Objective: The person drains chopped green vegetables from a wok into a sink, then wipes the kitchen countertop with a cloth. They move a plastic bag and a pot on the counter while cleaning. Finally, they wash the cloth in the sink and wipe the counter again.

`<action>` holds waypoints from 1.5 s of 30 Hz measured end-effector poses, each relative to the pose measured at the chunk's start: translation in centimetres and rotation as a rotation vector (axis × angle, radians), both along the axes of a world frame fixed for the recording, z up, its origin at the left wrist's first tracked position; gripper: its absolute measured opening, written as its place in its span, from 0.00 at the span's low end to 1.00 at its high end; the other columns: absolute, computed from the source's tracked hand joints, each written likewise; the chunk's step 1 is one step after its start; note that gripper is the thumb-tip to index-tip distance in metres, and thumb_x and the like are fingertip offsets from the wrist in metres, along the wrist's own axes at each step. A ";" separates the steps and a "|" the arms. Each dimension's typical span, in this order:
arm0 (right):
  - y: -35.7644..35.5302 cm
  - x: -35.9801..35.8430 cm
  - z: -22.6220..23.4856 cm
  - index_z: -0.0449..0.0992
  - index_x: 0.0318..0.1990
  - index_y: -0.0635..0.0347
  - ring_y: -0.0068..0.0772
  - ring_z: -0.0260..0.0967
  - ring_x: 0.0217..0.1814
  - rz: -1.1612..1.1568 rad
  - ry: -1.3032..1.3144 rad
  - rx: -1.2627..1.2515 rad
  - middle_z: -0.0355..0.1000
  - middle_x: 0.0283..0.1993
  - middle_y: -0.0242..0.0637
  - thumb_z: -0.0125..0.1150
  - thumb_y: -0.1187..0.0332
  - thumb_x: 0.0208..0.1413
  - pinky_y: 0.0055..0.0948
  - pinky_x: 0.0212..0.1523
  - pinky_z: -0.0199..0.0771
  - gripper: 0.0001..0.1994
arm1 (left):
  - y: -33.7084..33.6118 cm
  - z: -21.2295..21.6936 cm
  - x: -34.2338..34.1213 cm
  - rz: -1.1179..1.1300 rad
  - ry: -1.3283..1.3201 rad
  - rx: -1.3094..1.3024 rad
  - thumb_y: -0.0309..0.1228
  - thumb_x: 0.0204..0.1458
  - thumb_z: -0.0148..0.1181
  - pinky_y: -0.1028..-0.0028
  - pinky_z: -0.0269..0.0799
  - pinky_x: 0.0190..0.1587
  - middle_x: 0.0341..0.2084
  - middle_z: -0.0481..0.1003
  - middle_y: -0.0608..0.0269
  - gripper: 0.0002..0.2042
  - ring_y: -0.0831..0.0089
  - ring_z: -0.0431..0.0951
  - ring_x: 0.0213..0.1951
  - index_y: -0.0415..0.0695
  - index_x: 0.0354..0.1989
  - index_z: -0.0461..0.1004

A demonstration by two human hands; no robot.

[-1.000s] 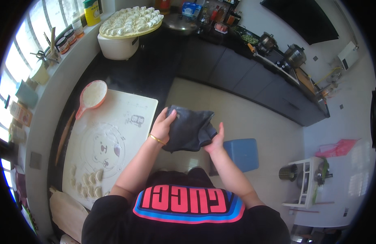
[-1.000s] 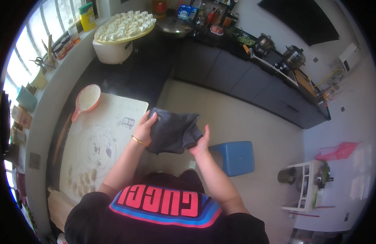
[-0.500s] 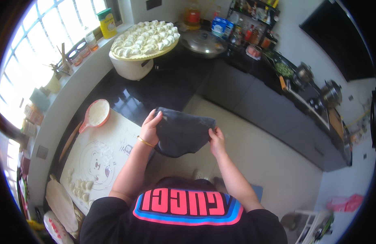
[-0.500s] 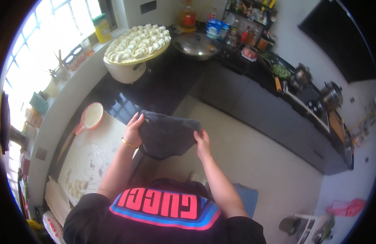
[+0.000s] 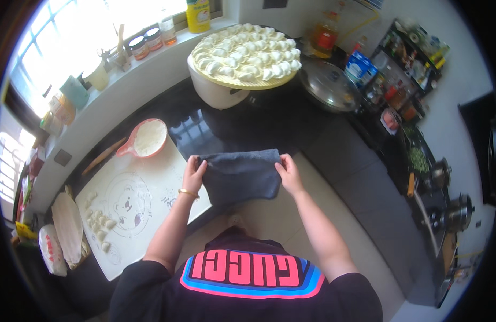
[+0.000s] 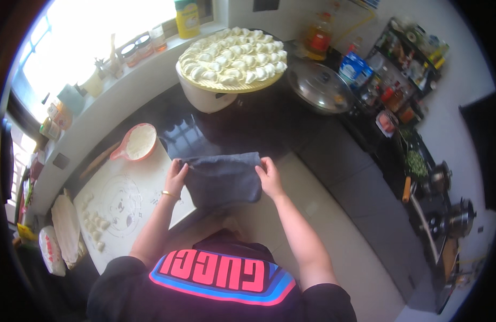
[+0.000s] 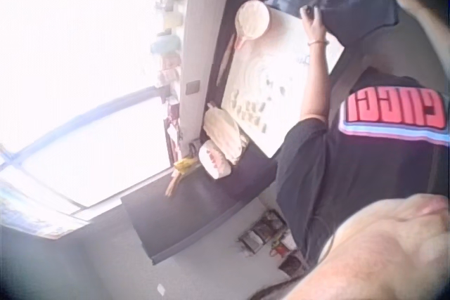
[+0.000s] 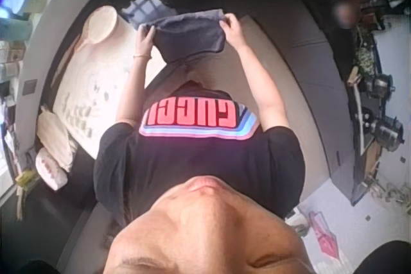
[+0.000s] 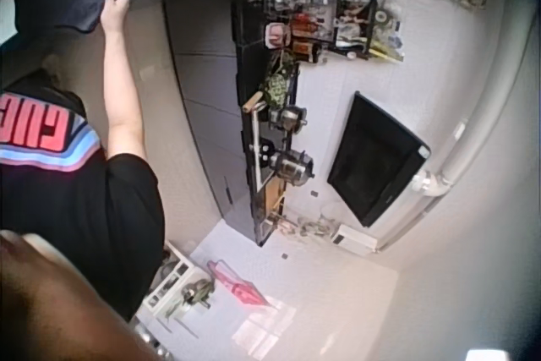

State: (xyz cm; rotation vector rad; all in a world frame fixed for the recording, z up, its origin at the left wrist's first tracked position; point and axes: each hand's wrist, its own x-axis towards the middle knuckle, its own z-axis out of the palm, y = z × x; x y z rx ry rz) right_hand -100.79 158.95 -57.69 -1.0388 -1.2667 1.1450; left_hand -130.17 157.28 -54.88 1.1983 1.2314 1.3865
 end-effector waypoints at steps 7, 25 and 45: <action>12.0 -2.0 -3.5 0.67 0.31 0.59 0.18 0.63 0.35 0.079 -0.012 -0.286 0.66 0.30 0.27 0.47 0.87 0.44 0.17 0.39 0.61 0.10 | 8.6 -4.8 -3.8 -0.036 0.296 -0.044 0.17 0.48 0.50 0.79 0.65 0.37 0.29 0.70 0.65 0.07 0.79 0.68 0.33 0.40 0.33 0.64; 6.1 -7.1 -2.7 0.52 0.63 0.43 0.44 0.37 0.69 0.372 -1.241 0.417 0.43 0.67 0.34 0.49 0.54 0.52 0.55 0.63 0.34 0.29 | 3.5 -6.5 6.3 -0.210 1.365 0.042 0.46 0.51 0.46 0.39 0.35 0.57 0.64 0.46 0.61 0.27 0.53 0.43 0.64 0.56 0.60 0.56; 31.2 13.0 -3.7 0.59 0.56 0.58 0.49 0.38 0.68 0.212 -1.268 0.522 0.45 0.65 0.47 0.54 0.64 0.48 0.52 0.63 0.40 0.26 | 25.1 -7.3 30.7 0.002 1.266 -0.116 0.42 0.51 0.47 0.53 0.36 0.63 0.64 0.41 0.52 0.30 0.57 0.41 0.65 0.48 0.63 0.48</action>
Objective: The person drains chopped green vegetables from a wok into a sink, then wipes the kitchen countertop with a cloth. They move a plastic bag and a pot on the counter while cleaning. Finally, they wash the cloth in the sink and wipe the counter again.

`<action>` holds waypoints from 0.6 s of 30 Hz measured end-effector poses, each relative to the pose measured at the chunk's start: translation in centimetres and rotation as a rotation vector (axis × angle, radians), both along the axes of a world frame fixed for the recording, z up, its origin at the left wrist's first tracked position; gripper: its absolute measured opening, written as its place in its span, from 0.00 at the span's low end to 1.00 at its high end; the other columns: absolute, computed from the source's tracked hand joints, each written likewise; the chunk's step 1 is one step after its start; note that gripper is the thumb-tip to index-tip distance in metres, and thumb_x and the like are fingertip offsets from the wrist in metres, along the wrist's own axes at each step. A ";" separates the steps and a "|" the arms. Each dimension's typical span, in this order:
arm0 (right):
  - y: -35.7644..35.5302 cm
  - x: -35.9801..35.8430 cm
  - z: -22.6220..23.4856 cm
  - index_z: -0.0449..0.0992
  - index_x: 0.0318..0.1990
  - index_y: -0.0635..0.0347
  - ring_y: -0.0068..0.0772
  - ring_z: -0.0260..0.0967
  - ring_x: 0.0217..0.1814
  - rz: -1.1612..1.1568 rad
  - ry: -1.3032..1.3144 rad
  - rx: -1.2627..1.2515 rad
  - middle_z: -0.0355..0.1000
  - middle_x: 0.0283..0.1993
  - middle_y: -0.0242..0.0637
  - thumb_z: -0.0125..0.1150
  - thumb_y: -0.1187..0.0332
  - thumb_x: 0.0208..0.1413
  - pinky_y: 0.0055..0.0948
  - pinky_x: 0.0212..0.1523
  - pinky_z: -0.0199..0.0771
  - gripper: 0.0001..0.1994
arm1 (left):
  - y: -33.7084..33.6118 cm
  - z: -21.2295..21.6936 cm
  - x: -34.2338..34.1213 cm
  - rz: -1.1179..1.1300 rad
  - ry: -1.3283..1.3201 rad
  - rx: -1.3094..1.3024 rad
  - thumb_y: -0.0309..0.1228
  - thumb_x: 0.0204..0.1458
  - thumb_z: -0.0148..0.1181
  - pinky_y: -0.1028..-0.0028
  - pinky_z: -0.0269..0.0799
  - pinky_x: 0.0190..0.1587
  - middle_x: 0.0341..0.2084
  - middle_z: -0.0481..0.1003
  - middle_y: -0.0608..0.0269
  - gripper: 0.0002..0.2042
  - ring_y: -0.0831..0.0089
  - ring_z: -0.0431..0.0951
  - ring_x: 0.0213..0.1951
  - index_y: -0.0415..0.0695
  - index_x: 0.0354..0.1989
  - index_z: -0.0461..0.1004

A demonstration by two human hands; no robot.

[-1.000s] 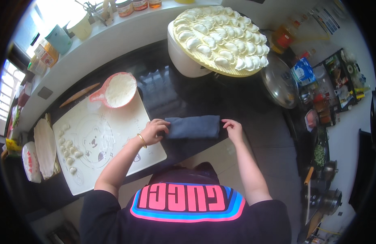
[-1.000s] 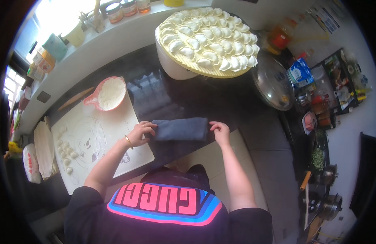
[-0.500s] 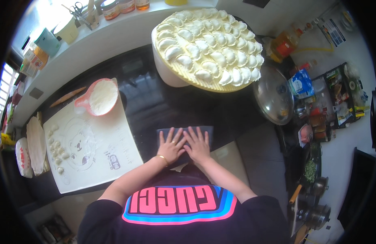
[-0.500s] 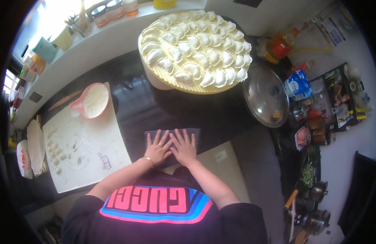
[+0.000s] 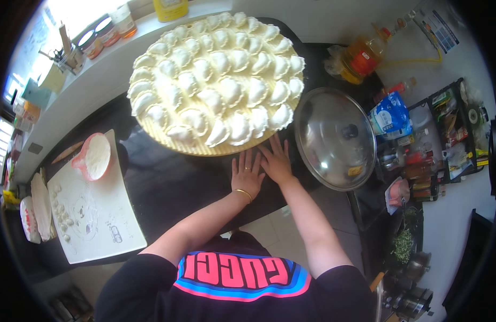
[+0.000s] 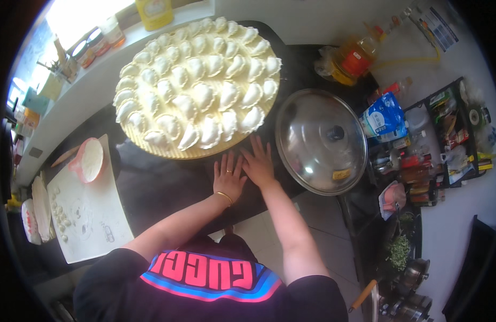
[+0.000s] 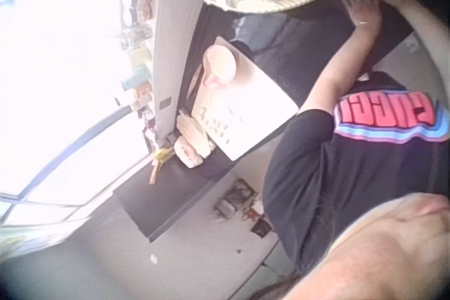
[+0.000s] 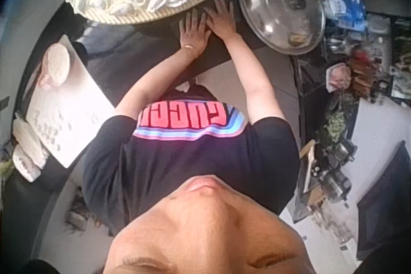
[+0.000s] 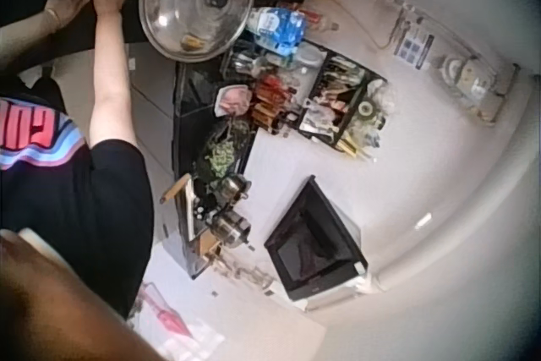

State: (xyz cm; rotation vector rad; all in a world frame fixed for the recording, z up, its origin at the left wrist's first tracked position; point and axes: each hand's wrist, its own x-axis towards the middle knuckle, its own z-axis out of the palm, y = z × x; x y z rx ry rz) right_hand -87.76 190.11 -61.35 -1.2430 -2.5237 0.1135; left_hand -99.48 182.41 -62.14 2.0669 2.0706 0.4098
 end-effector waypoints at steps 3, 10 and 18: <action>-0.5 -2.5 0.3 0.60 0.56 0.58 0.55 0.38 0.68 -0.256 0.019 0.054 0.45 0.65 0.52 0.53 0.64 0.47 0.54 0.62 0.40 0.26 | 1.1 -2.2 0.9 0.090 0.027 0.012 0.39 0.52 0.43 0.54 0.36 0.63 0.64 0.40 0.51 0.29 0.55 0.40 0.65 0.47 0.63 0.47; 4.4 -1.9 -3.0 0.56 0.60 0.59 0.56 0.48 0.62 -0.130 0.279 -0.021 0.53 0.60 0.52 0.52 0.61 0.42 0.51 0.61 0.44 0.33 | 2.9 -0.9 2.6 0.123 0.047 -0.044 0.40 0.53 0.43 0.53 0.38 0.62 0.63 0.39 0.42 0.32 0.50 0.40 0.64 0.39 0.63 0.43; 5.5 -0.2 -2.4 0.54 0.60 0.60 0.53 0.47 0.64 -0.163 0.389 -0.215 0.49 0.63 0.49 0.50 0.60 0.49 0.46 0.63 0.45 0.30 | 3.9 -1.6 3.1 0.056 0.140 0.023 0.41 0.52 0.46 0.53 0.43 0.61 0.62 0.40 0.40 0.32 0.48 0.42 0.63 0.38 0.62 0.44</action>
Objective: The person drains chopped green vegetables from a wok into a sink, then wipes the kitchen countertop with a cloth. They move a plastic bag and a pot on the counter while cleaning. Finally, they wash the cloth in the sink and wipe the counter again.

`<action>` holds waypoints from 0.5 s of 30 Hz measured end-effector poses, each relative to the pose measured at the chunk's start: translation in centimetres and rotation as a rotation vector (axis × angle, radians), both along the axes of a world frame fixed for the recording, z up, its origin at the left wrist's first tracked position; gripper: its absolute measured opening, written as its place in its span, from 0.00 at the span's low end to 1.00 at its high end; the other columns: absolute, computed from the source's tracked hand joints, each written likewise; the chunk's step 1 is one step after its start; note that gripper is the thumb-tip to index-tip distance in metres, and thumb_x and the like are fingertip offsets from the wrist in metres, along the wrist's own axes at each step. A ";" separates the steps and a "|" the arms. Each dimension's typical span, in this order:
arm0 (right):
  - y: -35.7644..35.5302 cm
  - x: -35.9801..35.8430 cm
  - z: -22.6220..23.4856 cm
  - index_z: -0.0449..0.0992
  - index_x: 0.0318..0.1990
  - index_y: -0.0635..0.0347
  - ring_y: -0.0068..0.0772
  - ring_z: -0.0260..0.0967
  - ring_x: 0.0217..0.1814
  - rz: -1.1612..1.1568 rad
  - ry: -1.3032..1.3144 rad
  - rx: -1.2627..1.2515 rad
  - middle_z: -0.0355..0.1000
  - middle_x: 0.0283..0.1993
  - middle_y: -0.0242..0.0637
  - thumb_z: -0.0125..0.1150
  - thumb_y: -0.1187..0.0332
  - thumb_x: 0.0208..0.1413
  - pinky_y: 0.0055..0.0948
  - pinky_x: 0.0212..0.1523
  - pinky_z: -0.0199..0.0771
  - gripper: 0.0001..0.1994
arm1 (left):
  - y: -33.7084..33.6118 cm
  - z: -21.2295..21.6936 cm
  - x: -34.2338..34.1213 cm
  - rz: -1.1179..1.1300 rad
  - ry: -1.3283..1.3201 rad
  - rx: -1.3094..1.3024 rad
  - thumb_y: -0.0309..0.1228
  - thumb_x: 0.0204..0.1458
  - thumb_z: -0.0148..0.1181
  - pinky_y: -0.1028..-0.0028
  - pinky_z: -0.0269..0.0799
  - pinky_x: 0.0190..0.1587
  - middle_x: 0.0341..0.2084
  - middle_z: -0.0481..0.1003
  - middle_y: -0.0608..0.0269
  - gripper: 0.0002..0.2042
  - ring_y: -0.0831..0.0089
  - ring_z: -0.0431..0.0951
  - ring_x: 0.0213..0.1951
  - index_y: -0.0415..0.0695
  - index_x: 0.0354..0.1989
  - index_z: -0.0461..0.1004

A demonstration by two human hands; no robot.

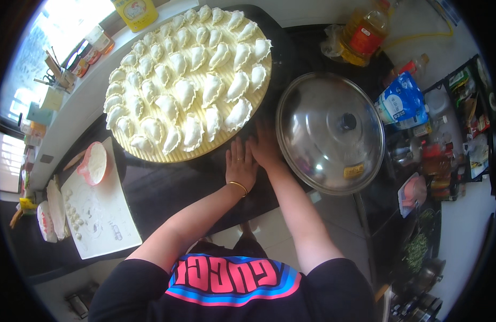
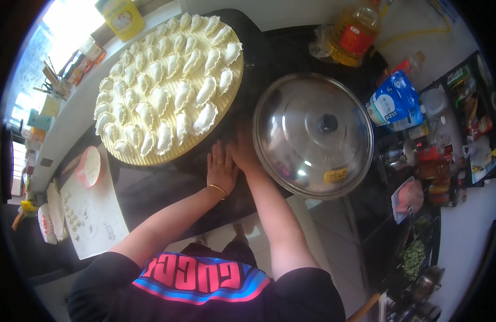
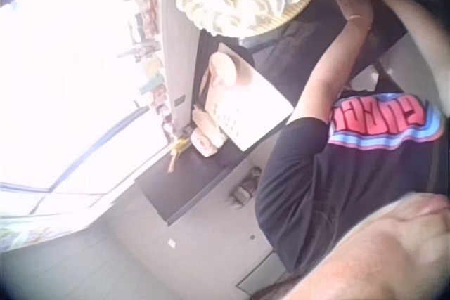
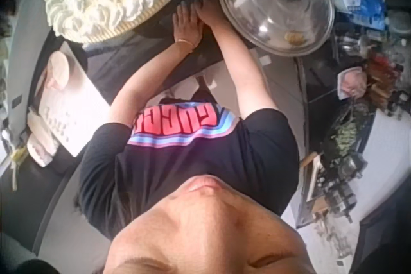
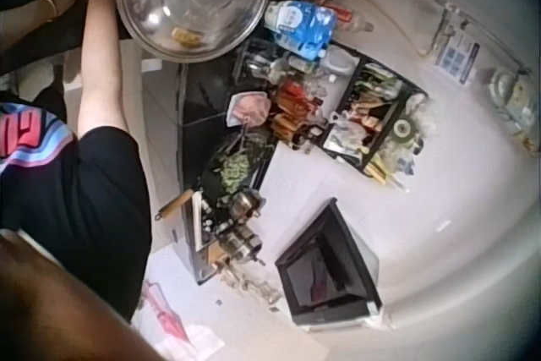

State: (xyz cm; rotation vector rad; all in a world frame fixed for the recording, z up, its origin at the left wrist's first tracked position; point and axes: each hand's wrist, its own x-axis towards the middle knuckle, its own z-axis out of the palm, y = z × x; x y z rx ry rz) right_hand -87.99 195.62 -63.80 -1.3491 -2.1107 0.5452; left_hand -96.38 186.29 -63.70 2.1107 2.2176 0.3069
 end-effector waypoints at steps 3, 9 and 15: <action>-3.2 1.8 1.0 0.50 0.62 0.59 0.51 0.44 0.65 -0.046 -0.226 0.078 0.46 0.65 0.48 0.49 0.59 0.51 0.45 0.63 0.44 0.31 | -1.6 0.8 -0.3 -0.110 0.003 -0.067 0.41 0.51 0.48 0.54 0.42 0.61 0.62 0.39 0.41 0.33 0.49 0.41 0.64 0.39 0.62 0.45; -8.1 3.2 2.3 0.49 0.62 0.58 0.47 0.43 0.66 -0.022 -0.373 0.024 0.44 0.66 0.45 0.49 0.57 0.51 0.47 0.60 0.48 0.32 | -6.1 1.2 -0.6 -0.204 -0.064 -0.094 0.41 0.49 0.51 0.55 0.40 0.62 0.63 0.38 0.44 0.34 0.51 0.40 0.64 0.41 0.62 0.46; -15.6 3.7 2.8 0.53 0.60 0.61 0.52 0.54 0.57 -0.119 -0.592 0.028 0.51 0.61 0.53 0.50 0.49 0.48 0.46 0.50 0.56 0.35 | -11.2 2.0 -3.7 -0.462 -0.064 -0.189 0.43 0.51 0.47 0.60 0.37 0.64 0.64 0.40 0.50 0.32 0.58 0.39 0.65 0.45 0.63 0.46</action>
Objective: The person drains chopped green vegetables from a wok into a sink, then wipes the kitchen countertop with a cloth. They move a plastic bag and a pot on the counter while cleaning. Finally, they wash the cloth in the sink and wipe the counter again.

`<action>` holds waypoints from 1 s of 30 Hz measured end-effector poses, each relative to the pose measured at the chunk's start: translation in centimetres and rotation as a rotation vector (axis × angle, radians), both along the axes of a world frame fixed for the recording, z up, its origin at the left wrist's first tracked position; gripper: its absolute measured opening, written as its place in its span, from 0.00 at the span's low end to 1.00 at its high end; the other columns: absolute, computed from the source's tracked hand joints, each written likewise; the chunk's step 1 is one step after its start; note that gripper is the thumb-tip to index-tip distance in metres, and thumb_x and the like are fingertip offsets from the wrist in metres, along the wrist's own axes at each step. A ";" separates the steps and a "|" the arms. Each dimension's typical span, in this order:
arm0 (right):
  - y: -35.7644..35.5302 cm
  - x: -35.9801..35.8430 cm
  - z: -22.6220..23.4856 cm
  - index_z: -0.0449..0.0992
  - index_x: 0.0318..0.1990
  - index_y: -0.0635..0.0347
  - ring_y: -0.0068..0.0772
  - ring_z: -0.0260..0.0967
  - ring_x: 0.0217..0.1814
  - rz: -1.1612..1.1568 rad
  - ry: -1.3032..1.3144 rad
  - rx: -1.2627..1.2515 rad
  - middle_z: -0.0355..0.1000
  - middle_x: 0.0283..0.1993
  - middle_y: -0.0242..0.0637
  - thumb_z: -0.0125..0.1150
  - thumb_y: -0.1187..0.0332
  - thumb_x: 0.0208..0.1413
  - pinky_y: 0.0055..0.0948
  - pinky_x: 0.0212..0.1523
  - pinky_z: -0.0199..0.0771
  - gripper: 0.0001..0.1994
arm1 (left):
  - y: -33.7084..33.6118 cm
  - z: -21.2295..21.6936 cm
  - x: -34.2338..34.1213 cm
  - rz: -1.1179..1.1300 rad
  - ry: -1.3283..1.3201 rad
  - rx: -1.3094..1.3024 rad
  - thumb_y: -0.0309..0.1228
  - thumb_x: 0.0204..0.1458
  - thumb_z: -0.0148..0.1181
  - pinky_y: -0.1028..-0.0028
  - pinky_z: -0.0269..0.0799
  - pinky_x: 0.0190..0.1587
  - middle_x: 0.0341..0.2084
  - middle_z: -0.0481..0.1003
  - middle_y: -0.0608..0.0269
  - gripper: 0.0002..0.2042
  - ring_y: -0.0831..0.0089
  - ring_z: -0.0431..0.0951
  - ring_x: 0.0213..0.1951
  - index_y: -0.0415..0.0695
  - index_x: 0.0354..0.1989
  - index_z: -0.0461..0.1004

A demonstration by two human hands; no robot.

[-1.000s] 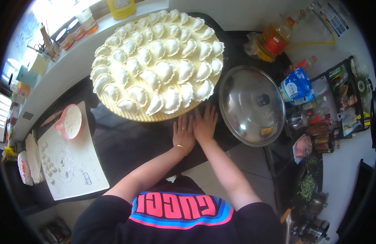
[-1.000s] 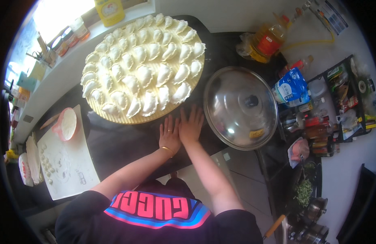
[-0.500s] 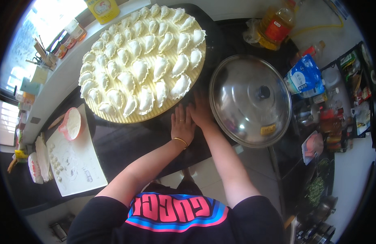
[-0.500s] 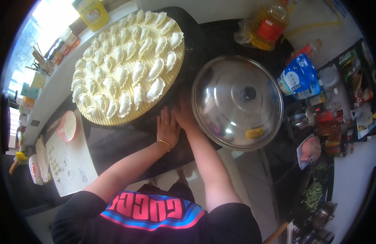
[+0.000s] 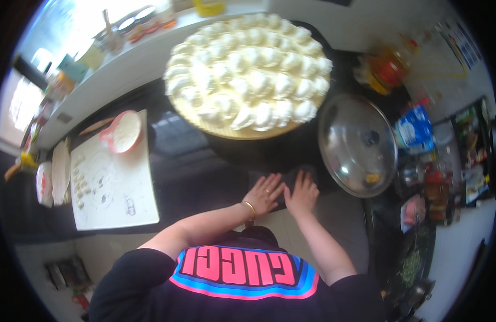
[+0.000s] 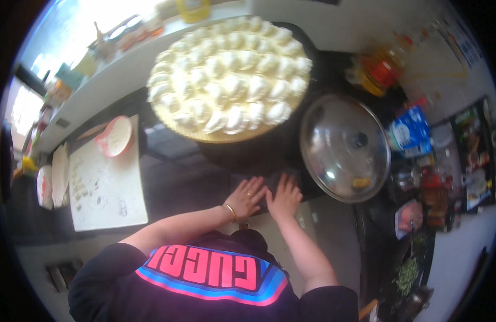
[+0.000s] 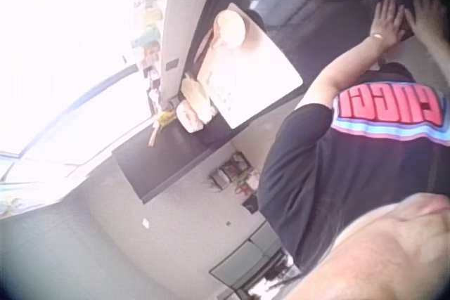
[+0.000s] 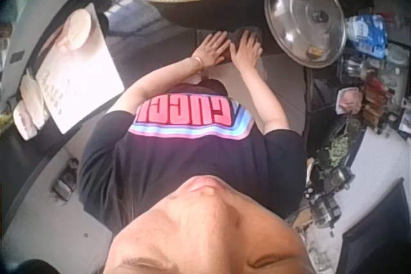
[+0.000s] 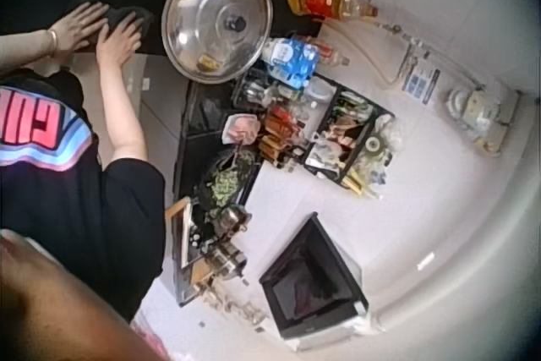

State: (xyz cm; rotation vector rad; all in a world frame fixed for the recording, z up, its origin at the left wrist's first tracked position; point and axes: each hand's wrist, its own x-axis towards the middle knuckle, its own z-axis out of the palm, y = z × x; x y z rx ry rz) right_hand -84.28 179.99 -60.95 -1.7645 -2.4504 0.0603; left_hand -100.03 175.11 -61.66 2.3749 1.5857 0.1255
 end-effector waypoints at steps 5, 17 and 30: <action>-3.4 -3.0 0.4 0.53 0.58 0.71 0.52 0.43 0.64 0.377 -0.063 -0.024 0.47 0.62 0.56 0.50 0.44 0.46 0.49 0.62 0.39 0.40 | -5.7 0.9 -6.9 -0.074 -0.098 0.023 0.44 0.51 0.47 0.55 0.37 0.63 0.64 0.41 0.55 0.31 0.59 0.40 0.65 0.51 0.63 0.47; -0.3 -33.9 -1.0 0.55 0.61 0.50 0.45 0.40 0.68 0.954 0.151 0.106 0.47 0.65 0.44 0.51 0.52 0.48 0.50 0.64 0.37 0.32 | -11.2 0.6 -24.9 0.887 0.025 -0.006 0.44 0.54 0.42 0.48 0.32 0.61 0.65 0.35 0.52 0.30 0.56 0.35 0.66 0.50 0.64 0.44; -4.4 -41.4 -0.3 0.54 0.61 0.50 0.41 0.34 0.70 1.154 0.028 -0.106 0.42 0.68 0.39 0.48 0.59 0.45 0.50 0.65 0.31 0.31 | -14.8 0.0 -23.5 1.243 -0.171 -0.024 0.45 0.51 0.49 0.53 0.37 0.62 0.63 0.32 0.42 0.37 0.49 0.32 0.65 0.39 0.63 0.39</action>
